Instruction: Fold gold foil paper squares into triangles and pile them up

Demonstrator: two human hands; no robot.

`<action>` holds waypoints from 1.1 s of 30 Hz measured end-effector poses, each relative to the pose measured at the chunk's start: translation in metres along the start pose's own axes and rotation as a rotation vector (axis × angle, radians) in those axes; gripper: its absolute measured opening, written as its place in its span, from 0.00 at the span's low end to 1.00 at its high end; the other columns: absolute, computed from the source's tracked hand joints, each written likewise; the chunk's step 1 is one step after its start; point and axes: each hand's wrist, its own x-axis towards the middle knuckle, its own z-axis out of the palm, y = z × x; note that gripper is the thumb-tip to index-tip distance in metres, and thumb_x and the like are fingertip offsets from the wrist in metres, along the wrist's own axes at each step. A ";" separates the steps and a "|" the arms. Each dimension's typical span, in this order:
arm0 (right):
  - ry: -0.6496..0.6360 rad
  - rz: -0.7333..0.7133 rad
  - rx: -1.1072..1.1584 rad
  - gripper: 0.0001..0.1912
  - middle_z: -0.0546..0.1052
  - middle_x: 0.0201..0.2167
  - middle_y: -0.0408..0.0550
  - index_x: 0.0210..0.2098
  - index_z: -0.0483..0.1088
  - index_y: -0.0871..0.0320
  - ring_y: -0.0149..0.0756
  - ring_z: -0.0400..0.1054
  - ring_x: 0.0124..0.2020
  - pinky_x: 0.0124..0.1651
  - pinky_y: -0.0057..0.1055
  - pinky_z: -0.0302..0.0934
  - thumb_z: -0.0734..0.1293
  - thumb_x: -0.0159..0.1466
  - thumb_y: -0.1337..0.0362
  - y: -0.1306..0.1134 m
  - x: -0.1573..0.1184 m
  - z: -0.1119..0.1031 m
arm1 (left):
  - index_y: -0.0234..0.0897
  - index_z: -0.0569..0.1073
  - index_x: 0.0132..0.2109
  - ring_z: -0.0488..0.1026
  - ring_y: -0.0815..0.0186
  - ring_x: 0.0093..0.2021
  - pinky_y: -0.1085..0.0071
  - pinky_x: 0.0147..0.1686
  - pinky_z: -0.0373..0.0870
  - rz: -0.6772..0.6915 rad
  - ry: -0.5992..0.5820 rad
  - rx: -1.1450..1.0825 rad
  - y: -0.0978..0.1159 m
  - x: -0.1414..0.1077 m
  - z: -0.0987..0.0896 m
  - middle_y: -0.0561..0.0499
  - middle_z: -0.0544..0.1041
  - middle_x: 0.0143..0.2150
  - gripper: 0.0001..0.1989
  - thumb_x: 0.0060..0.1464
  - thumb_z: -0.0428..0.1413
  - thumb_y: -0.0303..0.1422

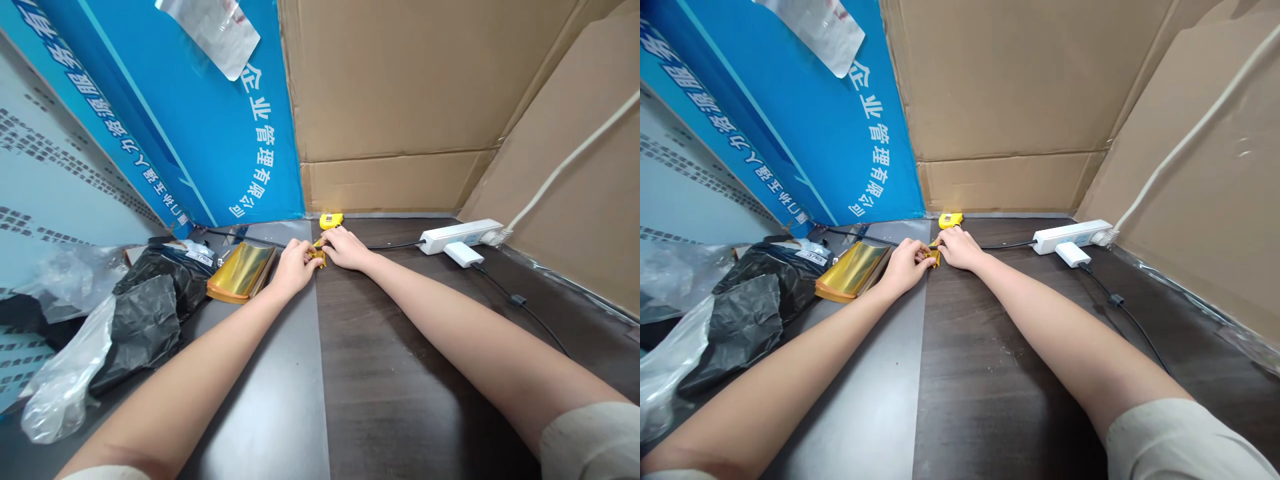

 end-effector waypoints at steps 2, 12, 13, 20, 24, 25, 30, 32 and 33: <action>-0.005 -0.005 -0.006 0.06 0.76 0.48 0.54 0.43 0.72 0.56 0.46 0.65 0.52 0.53 0.43 0.61 0.62 0.70 0.67 0.000 0.000 -0.001 | 0.37 0.75 0.35 0.74 0.72 0.31 0.71 0.40 0.75 0.024 -0.033 -0.016 -0.001 0.000 -0.001 0.55 0.71 0.37 0.06 0.53 0.65 0.25; -0.014 -0.001 -0.025 0.07 0.74 0.49 0.56 0.43 0.71 0.56 0.48 0.64 0.53 0.52 0.43 0.60 0.61 0.70 0.67 -0.001 0.000 0.001 | 0.36 0.76 0.32 0.74 0.71 0.31 0.70 0.40 0.75 0.037 -0.054 -0.009 -0.001 0.004 -0.003 0.54 0.71 0.36 0.06 0.52 0.67 0.25; -0.016 -0.002 -0.025 0.07 0.74 0.49 0.55 0.43 0.71 0.56 0.48 0.64 0.53 0.52 0.43 0.60 0.61 0.70 0.67 -0.001 0.000 0.001 | 0.36 0.76 0.33 0.74 0.71 0.31 0.70 0.39 0.75 0.034 -0.052 -0.004 0.000 0.004 -0.002 0.54 0.71 0.36 0.06 0.52 0.67 0.25; -0.020 -0.002 -0.030 0.07 0.74 0.50 0.56 0.43 0.71 0.56 0.48 0.64 0.52 0.52 0.44 0.60 0.61 0.70 0.66 -0.001 0.000 0.000 | 0.35 0.75 0.33 0.72 0.71 0.31 0.70 0.39 0.74 0.051 -0.037 0.043 0.001 0.003 0.000 0.54 0.70 0.36 0.07 0.53 0.67 0.26; -0.013 -0.008 -0.026 0.08 0.75 0.50 0.56 0.44 0.71 0.56 0.48 0.64 0.52 0.52 0.44 0.60 0.60 0.70 0.66 -0.001 -0.001 0.001 | 0.36 0.75 0.35 0.72 0.64 0.39 0.65 0.46 0.72 0.088 -0.014 0.098 0.002 0.000 -0.001 0.52 0.69 0.37 0.07 0.54 0.66 0.28; -0.011 -0.010 -0.025 0.08 0.75 0.50 0.55 0.44 0.71 0.56 0.48 0.64 0.52 0.52 0.44 0.61 0.60 0.70 0.66 -0.001 -0.001 0.001 | 0.36 0.75 0.36 0.72 0.62 0.40 0.63 0.48 0.72 0.097 -0.012 0.108 0.002 -0.001 -0.001 0.51 0.69 0.37 0.06 0.55 0.66 0.29; -0.002 -0.004 -0.022 0.08 0.75 0.51 0.56 0.44 0.71 0.56 0.50 0.63 0.53 0.53 0.46 0.61 0.61 0.70 0.65 0.001 -0.002 0.000 | 0.38 0.77 0.40 0.72 0.64 0.41 0.65 0.48 0.73 0.150 -0.057 0.089 0.001 -0.003 -0.004 0.51 0.70 0.39 0.05 0.56 0.64 0.28; 0.001 -0.001 -0.023 0.08 0.75 0.52 0.56 0.44 0.72 0.56 0.50 0.63 0.54 0.54 0.47 0.61 0.62 0.70 0.65 0.001 -0.002 0.000 | 0.39 0.78 0.40 0.72 0.66 0.40 0.67 0.47 0.74 0.165 -0.077 0.066 0.000 -0.002 -0.004 0.52 0.70 0.40 0.06 0.55 0.64 0.26; 0.000 0.000 -0.023 0.08 0.75 0.52 0.56 0.45 0.72 0.56 0.50 0.63 0.55 0.54 0.47 0.61 0.62 0.70 0.65 0.001 -0.003 0.000 | 0.39 0.78 0.40 0.72 0.66 0.40 0.67 0.47 0.74 0.168 -0.081 0.058 0.000 -0.002 -0.004 0.52 0.71 0.40 0.06 0.55 0.64 0.26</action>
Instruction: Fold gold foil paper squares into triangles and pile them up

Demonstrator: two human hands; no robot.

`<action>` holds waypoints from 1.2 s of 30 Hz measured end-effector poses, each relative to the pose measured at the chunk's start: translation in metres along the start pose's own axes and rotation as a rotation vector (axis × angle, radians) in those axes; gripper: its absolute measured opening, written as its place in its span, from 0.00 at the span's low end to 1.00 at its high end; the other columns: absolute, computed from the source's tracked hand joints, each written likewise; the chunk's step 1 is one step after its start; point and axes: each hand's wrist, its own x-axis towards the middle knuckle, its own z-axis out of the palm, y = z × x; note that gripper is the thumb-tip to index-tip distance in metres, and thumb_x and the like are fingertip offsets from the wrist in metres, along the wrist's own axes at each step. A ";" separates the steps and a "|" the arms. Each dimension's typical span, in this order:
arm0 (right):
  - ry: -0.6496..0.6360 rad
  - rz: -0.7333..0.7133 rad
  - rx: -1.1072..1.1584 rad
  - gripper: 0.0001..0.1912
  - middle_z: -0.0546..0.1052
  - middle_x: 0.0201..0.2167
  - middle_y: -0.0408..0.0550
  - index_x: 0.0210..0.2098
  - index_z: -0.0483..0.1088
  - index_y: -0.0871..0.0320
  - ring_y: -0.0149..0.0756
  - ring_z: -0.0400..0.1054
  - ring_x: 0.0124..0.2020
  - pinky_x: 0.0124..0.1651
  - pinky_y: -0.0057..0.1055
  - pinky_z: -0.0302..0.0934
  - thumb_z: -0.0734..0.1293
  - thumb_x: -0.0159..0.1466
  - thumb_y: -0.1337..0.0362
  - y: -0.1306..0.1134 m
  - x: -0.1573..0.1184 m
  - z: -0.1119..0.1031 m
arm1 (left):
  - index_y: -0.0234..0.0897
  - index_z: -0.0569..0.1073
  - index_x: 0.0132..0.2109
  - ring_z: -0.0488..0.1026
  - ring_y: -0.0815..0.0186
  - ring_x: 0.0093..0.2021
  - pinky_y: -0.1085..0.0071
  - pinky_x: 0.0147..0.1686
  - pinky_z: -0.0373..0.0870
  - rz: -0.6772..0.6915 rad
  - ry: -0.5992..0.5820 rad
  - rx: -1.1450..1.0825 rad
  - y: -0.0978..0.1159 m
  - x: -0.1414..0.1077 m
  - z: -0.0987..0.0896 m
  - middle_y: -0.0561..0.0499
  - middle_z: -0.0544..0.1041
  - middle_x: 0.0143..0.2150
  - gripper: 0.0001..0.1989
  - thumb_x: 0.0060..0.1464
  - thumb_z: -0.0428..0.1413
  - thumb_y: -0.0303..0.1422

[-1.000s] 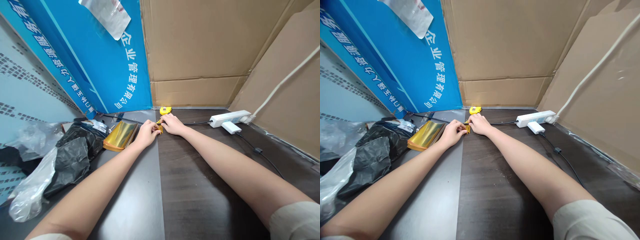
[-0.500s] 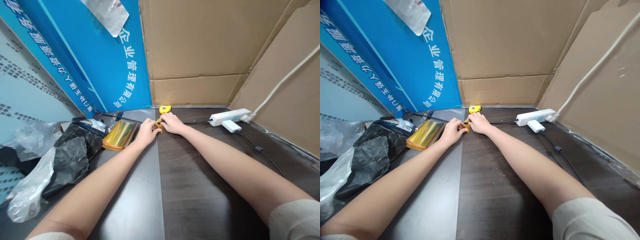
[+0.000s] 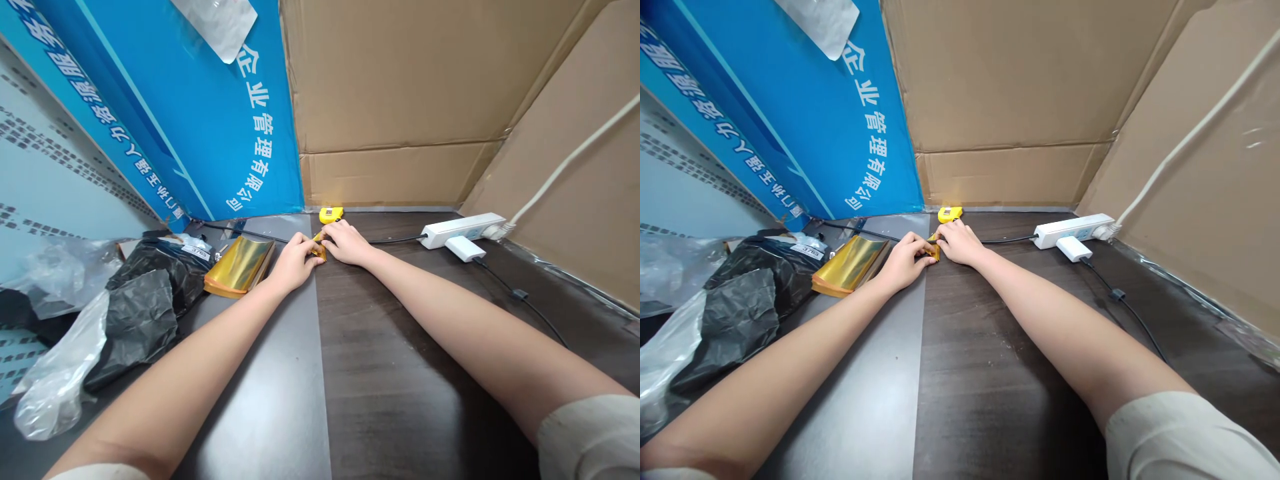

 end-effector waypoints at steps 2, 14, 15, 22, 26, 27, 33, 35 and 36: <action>-0.005 0.000 0.002 0.08 0.75 0.52 0.55 0.45 0.72 0.55 0.50 0.63 0.55 0.53 0.47 0.61 0.62 0.70 0.64 0.000 0.000 0.000 | 0.39 0.78 0.39 0.73 0.66 0.40 0.67 0.48 0.74 0.002 0.003 -0.007 0.000 0.000 0.001 0.52 0.71 0.40 0.06 0.54 0.64 0.25; -0.012 -0.011 0.013 0.08 0.75 0.53 0.55 0.46 0.71 0.55 0.51 0.63 0.55 0.53 0.47 0.61 0.62 0.70 0.63 0.001 -0.001 0.000 | 0.38 0.78 0.37 0.72 0.65 0.39 0.66 0.47 0.73 -0.034 0.037 0.030 -0.001 0.005 0.003 0.52 0.70 0.37 0.05 0.53 0.66 0.27; -0.012 -0.011 0.014 0.08 0.75 0.53 0.55 0.46 0.71 0.55 0.51 0.63 0.55 0.53 0.47 0.61 0.62 0.70 0.63 0.001 -0.001 0.000 | 0.38 0.78 0.37 0.72 0.65 0.39 0.66 0.47 0.73 -0.037 0.041 0.030 -0.001 0.005 0.004 0.52 0.71 0.37 0.05 0.53 0.66 0.28; -0.011 -0.007 0.022 0.08 0.75 0.52 0.54 0.45 0.71 0.55 0.51 0.63 0.54 0.53 0.47 0.60 0.63 0.69 0.62 0.000 -0.002 -0.002 | 0.38 0.78 0.36 0.72 0.65 0.39 0.66 0.49 0.74 -0.063 0.053 0.025 -0.002 0.005 0.004 0.52 0.72 0.38 0.03 0.54 0.65 0.28; -0.013 -0.006 0.029 0.09 0.76 0.51 0.55 0.45 0.72 0.56 0.51 0.63 0.53 0.53 0.46 0.61 0.64 0.69 0.61 -0.001 -0.002 -0.003 | 0.37 0.79 0.35 0.73 0.65 0.40 0.66 0.49 0.73 -0.081 0.059 0.022 -0.002 0.007 0.003 0.52 0.72 0.37 0.02 0.54 0.65 0.27; -0.013 -0.005 0.030 0.09 0.76 0.50 0.55 0.45 0.72 0.56 0.51 0.64 0.53 0.52 0.46 0.61 0.64 0.69 0.61 -0.001 -0.002 -0.003 | 0.37 0.79 0.35 0.73 0.65 0.40 0.66 0.48 0.73 -0.087 0.059 0.020 -0.002 0.007 0.003 0.52 0.72 0.37 0.02 0.54 0.65 0.27; -0.016 -0.006 0.041 0.09 0.78 0.49 0.53 0.45 0.72 0.56 0.50 0.64 0.52 0.53 0.45 0.61 0.64 0.68 0.61 0.001 -0.001 -0.003 | 0.38 0.80 0.35 0.73 0.67 0.37 0.67 0.45 0.74 -0.124 0.056 -0.001 -0.002 0.009 0.001 0.52 0.73 0.37 0.02 0.54 0.65 0.27; -0.014 -0.007 0.045 0.09 0.78 0.50 0.53 0.45 0.73 0.56 0.50 0.64 0.52 0.53 0.46 0.61 0.64 0.68 0.61 0.001 -0.001 -0.002 | 0.37 0.81 0.35 0.73 0.67 0.37 0.67 0.46 0.74 -0.137 0.059 0.001 -0.002 0.010 0.000 0.52 0.74 0.37 0.02 0.54 0.66 0.27; -0.012 -0.008 0.046 0.09 0.78 0.50 0.53 0.45 0.73 0.56 0.50 0.64 0.53 0.54 0.46 0.61 0.64 0.68 0.61 0.001 -0.001 -0.002 | 0.37 0.81 0.35 0.74 0.67 0.37 0.67 0.46 0.74 -0.143 0.061 0.004 -0.002 0.010 0.000 0.52 0.74 0.37 0.02 0.54 0.66 0.27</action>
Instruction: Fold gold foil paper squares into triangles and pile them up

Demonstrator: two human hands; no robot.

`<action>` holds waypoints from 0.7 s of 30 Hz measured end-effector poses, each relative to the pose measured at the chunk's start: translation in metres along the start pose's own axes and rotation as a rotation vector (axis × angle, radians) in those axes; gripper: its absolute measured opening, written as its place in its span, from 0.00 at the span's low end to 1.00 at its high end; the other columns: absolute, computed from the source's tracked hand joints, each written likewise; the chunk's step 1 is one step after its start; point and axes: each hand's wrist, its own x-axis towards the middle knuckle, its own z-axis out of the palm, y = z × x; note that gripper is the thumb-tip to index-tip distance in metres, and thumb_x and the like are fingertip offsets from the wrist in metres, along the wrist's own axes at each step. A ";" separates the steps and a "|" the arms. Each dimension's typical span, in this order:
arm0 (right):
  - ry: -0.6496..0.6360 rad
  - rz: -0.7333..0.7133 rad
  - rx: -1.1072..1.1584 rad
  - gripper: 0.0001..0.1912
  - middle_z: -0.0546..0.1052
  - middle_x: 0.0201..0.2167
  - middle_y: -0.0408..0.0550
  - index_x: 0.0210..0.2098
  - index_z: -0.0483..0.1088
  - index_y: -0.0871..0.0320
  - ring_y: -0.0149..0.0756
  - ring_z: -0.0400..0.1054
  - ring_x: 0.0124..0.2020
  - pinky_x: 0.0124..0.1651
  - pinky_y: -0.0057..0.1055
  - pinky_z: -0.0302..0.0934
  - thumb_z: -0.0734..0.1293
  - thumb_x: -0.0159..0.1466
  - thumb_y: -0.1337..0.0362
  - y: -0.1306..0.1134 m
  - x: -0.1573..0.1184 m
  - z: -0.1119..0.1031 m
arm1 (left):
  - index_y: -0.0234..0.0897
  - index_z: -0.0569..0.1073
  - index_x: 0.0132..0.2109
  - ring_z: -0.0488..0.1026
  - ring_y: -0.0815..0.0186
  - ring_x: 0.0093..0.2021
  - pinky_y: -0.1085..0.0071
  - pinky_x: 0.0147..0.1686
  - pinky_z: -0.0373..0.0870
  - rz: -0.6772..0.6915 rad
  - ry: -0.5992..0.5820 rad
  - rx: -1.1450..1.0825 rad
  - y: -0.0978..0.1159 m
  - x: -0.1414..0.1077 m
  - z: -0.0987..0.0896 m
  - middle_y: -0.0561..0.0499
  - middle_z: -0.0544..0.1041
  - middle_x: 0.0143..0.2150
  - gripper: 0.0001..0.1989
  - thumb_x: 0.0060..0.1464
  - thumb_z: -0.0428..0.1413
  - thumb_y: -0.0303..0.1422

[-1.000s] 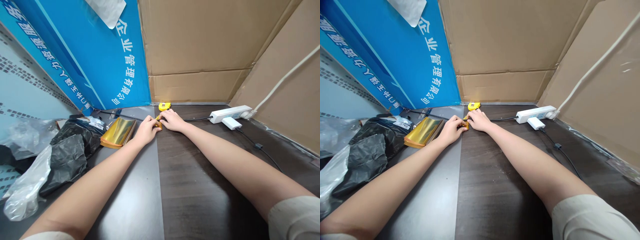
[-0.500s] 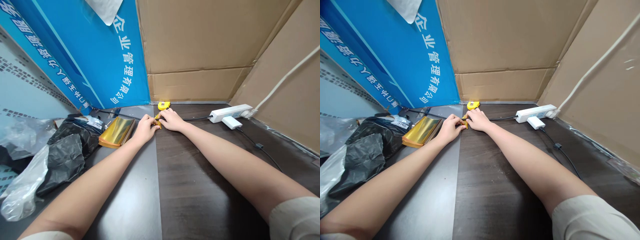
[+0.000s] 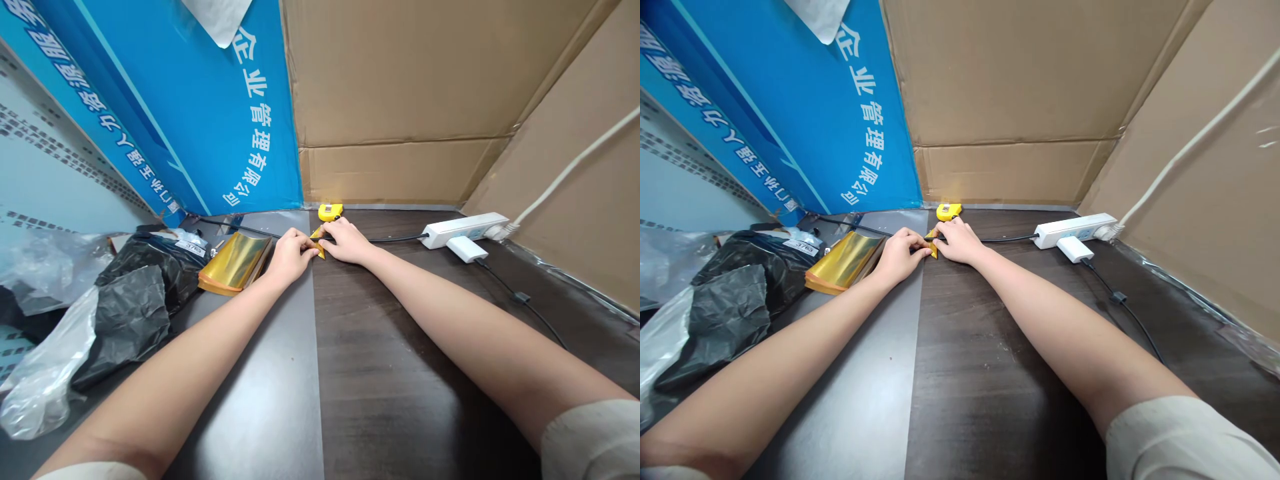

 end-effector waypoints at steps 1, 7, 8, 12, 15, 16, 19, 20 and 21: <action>0.003 0.000 0.001 0.08 0.78 0.51 0.53 0.45 0.73 0.56 0.50 0.65 0.53 0.54 0.46 0.61 0.64 0.69 0.61 0.000 0.000 0.000 | 0.37 0.81 0.35 0.74 0.66 0.37 0.67 0.46 0.74 -0.005 0.002 0.003 0.000 0.000 0.000 0.52 0.74 0.37 0.02 0.54 0.66 0.27; 0.014 0.006 0.005 0.09 0.78 0.51 0.50 0.46 0.73 0.56 0.49 0.66 0.55 0.55 0.46 0.62 0.65 0.69 0.61 -0.001 -0.001 0.000 | 0.37 0.81 0.34 0.75 0.66 0.39 0.67 0.48 0.75 -0.006 0.015 0.011 -0.002 0.001 0.001 0.51 0.76 0.38 0.03 0.54 0.66 0.25; 0.015 0.005 0.003 0.10 0.78 0.52 0.50 0.47 0.73 0.55 0.48 0.66 0.55 0.56 0.46 0.62 0.65 0.69 0.61 -0.001 -0.001 0.000 | 0.37 0.81 0.34 0.75 0.66 0.40 0.67 0.48 0.75 -0.003 0.016 0.011 -0.002 0.001 0.001 0.51 0.76 0.39 0.03 0.54 0.65 0.25; 0.012 0.005 -0.025 0.14 0.78 0.54 0.52 0.52 0.74 0.56 0.49 0.66 0.56 0.57 0.46 0.63 0.65 0.69 0.61 -0.003 -0.001 -0.001 | 0.38 0.81 0.35 0.75 0.66 0.39 0.67 0.49 0.75 0.012 0.016 0.018 -0.004 0.000 0.003 0.51 0.76 0.39 0.03 0.54 0.65 0.25; 0.008 0.000 -0.061 0.17 0.77 0.56 0.54 0.56 0.74 0.57 0.52 0.65 0.57 0.58 0.49 0.63 0.64 0.70 0.61 -0.004 -0.002 -0.001 | 0.37 0.81 0.36 0.75 0.65 0.39 0.67 0.49 0.75 0.018 0.023 0.037 -0.004 -0.001 0.003 0.51 0.75 0.39 0.02 0.55 0.65 0.26; 0.008 -0.003 -0.072 0.18 0.76 0.57 0.55 0.56 0.74 0.57 0.52 0.65 0.57 0.58 0.50 0.63 0.64 0.70 0.61 -0.005 -0.002 0.000 | 0.37 0.80 0.36 0.75 0.65 0.40 0.67 0.49 0.74 0.019 0.027 0.047 -0.003 -0.001 0.004 0.51 0.75 0.39 0.02 0.55 0.64 0.26; 0.015 -0.012 -0.098 0.19 0.75 0.59 0.55 0.58 0.75 0.58 0.53 0.65 0.58 0.58 0.51 0.63 0.62 0.71 0.61 -0.006 -0.003 0.000 | 0.36 0.80 0.37 0.74 0.64 0.41 0.66 0.50 0.74 0.022 0.036 0.083 -0.002 -0.003 0.003 0.50 0.74 0.39 0.01 0.56 0.64 0.27; 0.020 -0.014 -0.103 0.19 0.74 0.60 0.55 0.58 0.75 0.58 0.53 0.64 0.59 0.59 0.50 0.63 0.62 0.71 0.61 -0.006 -0.004 0.001 | 0.36 0.80 0.37 0.74 0.64 0.42 0.66 0.50 0.73 0.022 0.038 0.097 -0.002 -0.004 0.003 0.50 0.74 0.39 0.01 0.56 0.64 0.28; 0.026 -0.018 -0.106 0.19 0.72 0.62 0.55 0.57 0.75 0.58 0.53 0.63 0.60 0.59 0.50 0.63 0.62 0.72 0.61 -0.006 -0.004 0.001 | 0.36 0.80 0.38 0.74 0.64 0.42 0.66 0.50 0.73 0.023 0.038 0.112 -0.002 -0.004 0.003 0.49 0.74 0.40 0.01 0.57 0.64 0.28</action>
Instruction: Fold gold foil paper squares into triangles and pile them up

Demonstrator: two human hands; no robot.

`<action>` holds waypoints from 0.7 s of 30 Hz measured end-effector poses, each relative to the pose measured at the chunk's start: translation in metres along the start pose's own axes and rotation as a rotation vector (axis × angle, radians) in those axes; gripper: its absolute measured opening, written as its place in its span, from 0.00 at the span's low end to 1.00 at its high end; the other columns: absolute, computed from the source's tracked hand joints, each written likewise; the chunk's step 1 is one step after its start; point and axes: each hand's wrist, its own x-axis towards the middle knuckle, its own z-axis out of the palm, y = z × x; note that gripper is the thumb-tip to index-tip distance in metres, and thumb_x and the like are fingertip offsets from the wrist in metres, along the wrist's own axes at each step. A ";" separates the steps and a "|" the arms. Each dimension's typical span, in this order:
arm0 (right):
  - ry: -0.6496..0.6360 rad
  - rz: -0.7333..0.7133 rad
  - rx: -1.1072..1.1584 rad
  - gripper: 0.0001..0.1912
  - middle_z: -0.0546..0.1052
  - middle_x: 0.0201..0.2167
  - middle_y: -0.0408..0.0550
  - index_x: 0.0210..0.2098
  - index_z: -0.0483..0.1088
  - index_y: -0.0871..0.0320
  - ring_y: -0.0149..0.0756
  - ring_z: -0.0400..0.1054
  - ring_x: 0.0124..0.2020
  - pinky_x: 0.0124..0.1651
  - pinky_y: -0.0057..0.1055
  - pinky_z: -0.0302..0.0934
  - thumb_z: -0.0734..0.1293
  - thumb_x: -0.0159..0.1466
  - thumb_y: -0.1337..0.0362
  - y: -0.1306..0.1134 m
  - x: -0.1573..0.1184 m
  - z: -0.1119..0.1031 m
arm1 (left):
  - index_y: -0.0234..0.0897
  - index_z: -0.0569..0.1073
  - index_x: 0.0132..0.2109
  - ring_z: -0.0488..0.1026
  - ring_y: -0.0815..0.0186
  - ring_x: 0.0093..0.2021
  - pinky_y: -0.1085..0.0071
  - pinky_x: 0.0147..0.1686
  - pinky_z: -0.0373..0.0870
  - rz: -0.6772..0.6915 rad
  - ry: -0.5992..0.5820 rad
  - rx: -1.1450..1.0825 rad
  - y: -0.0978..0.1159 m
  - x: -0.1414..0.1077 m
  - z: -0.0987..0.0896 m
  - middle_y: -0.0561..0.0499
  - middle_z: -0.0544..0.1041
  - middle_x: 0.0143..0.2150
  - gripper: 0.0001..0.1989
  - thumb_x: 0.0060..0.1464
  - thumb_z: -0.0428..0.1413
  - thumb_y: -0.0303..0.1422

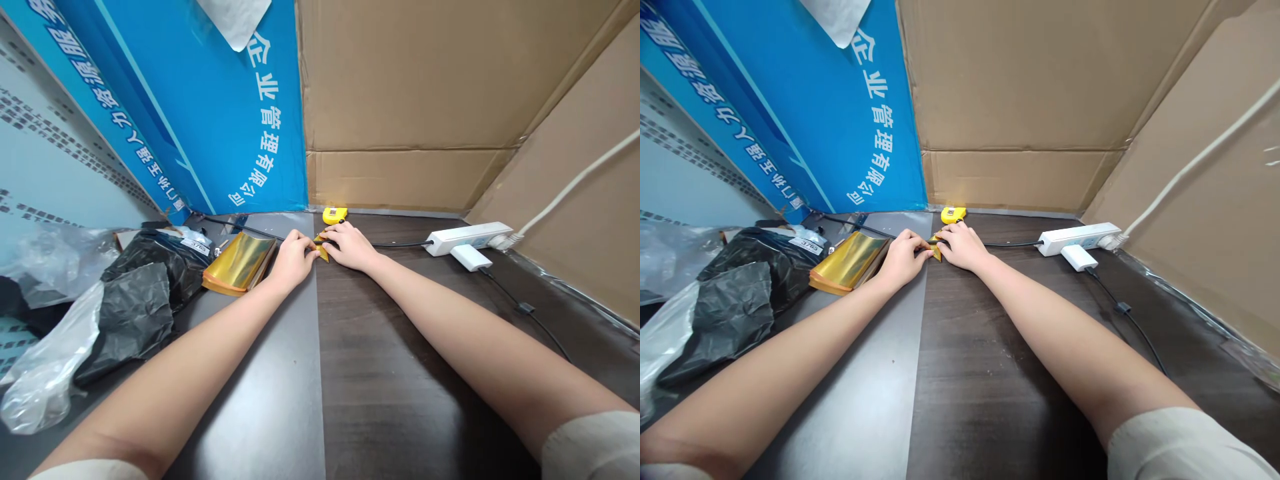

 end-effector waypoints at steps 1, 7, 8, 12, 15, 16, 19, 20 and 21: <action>0.006 -0.005 -0.002 0.18 0.71 0.64 0.55 0.57 0.75 0.57 0.52 0.62 0.62 0.60 0.49 0.63 0.62 0.72 0.61 0.000 0.000 0.000 | 0.36 0.80 0.38 0.74 0.63 0.42 0.66 0.50 0.73 0.001 -0.001 0.015 0.000 -0.001 0.000 0.49 0.74 0.40 0.01 0.57 0.63 0.28; 0.050 0.012 -0.017 0.18 0.74 0.56 0.57 0.55 0.76 0.57 0.50 0.64 0.58 0.59 0.47 0.64 0.63 0.71 0.60 -0.001 -0.003 0.000 | 0.35 0.78 0.43 0.73 0.55 0.47 0.58 0.52 0.71 0.008 -0.010 0.120 0.001 -0.003 -0.001 0.45 0.77 0.42 0.06 0.60 0.61 0.32; 0.051 0.018 -0.017 0.17 0.75 0.55 0.57 0.55 0.77 0.57 0.50 0.65 0.57 0.58 0.47 0.64 0.63 0.71 0.59 -0.002 -0.004 -0.001 | 0.35 0.78 0.43 0.73 0.54 0.47 0.58 0.52 0.70 0.011 -0.016 0.131 0.001 -0.004 -0.002 0.44 0.78 0.43 0.06 0.61 0.60 0.32; 0.030 0.018 -0.003 0.20 0.77 0.54 0.54 0.54 0.77 0.56 0.49 0.67 0.55 0.56 0.46 0.64 0.66 0.70 0.52 -0.004 -0.007 -0.005 | 0.35 0.79 0.42 0.73 0.54 0.47 0.58 0.52 0.70 0.028 -0.043 0.158 0.003 -0.004 -0.003 0.45 0.80 0.43 0.06 0.62 0.58 0.33; 0.001 0.000 0.010 0.22 0.78 0.54 0.52 0.55 0.77 0.56 0.48 0.67 0.56 0.58 0.44 0.63 0.67 0.69 0.50 -0.003 -0.007 -0.007 | 0.36 0.79 0.41 0.73 0.54 0.47 0.59 0.52 0.70 0.028 -0.057 0.165 0.004 -0.004 -0.004 0.45 0.81 0.43 0.07 0.63 0.58 0.33; -0.009 -0.003 0.012 0.22 0.78 0.54 0.52 0.55 0.76 0.56 0.48 0.67 0.56 0.58 0.43 0.63 0.67 0.69 0.50 -0.003 -0.007 -0.008 | 0.36 0.80 0.41 0.74 0.55 0.47 0.60 0.51 0.70 0.025 -0.062 0.164 0.004 -0.004 -0.005 0.45 0.81 0.44 0.07 0.63 0.58 0.32; -0.026 0.001 0.008 0.23 0.78 0.53 0.55 0.57 0.75 0.58 0.50 0.67 0.55 0.57 0.44 0.62 0.66 0.69 0.51 -0.004 -0.007 -0.008 | 0.37 0.80 0.42 0.75 0.56 0.47 0.61 0.52 0.70 0.019 -0.076 0.154 0.003 -0.003 -0.006 0.47 0.82 0.45 0.05 0.62 0.58 0.30; -0.029 0.004 0.007 0.23 0.78 0.53 0.55 0.58 0.75 0.58 0.51 0.67 0.55 0.57 0.45 0.62 0.66 0.70 0.51 -0.004 -0.007 -0.007 | 0.37 0.80 0.43 0.75 0.57 0.47 0.61 0.52 0.71 0.018 -0.080 0.150 0.003 -0.003 -0.006 0.48 0.82 0.45 0.06 0.62 0.58 0.29; -0.033 0.005 0.008 0.23 0.78 0.53 0.56 0.58 0.75 0.58 0.51 0.66 0.55 0.56 0.45 0.62 0.66 0.70 0.51 -0.004 -0.007 -0.007 | 0.37 0.80 0.43 0.75 0.57 0.48 0.61 0.52 0.71 0.017 -0.083 0.148 0.003 -0.003 -0.006 0.47 0.83 0.45 0.06 0.62 0.58 0.29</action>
